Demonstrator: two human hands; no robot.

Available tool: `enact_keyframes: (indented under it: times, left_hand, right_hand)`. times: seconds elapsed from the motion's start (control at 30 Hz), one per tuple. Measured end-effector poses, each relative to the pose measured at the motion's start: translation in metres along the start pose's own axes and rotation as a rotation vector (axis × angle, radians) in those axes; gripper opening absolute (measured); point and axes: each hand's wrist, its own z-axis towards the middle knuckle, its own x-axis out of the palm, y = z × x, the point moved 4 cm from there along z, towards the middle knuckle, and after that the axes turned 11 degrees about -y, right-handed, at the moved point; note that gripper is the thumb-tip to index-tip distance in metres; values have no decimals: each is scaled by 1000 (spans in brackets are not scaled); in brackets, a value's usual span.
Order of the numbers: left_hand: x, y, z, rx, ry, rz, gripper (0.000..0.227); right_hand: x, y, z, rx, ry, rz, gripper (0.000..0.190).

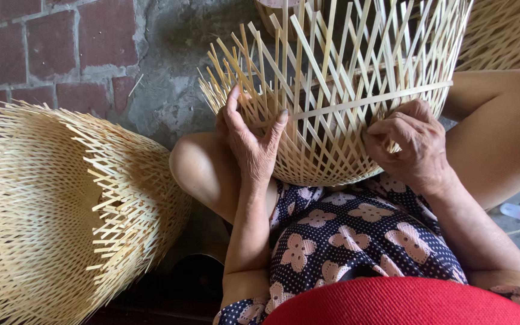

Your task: The person weaves a basket by interlacing thin wood strips through a circular frame, using their hands to tighten and position the material while sitting on the floor.

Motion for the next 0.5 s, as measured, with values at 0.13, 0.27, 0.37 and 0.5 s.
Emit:
enact_keyframes:
  times: [0.13,0.27,0.37,0.5]
  left_hand:
    - [2,2,-2,-38,25,1,94]
    - [-2,1,-2,10,8,8,93]
    - [0,1,-2,11,12,16,93]
    - [0,0,-1,19,6,10,94]
  right_hand:
    - [0,3,-3,9,-45,-30,22]
    - [5,5,-4,30,-79,-33,22]
    - [4,2,-7,32,-96,-25,22]
    - [-3,-2,-3,72,-23,71,17]
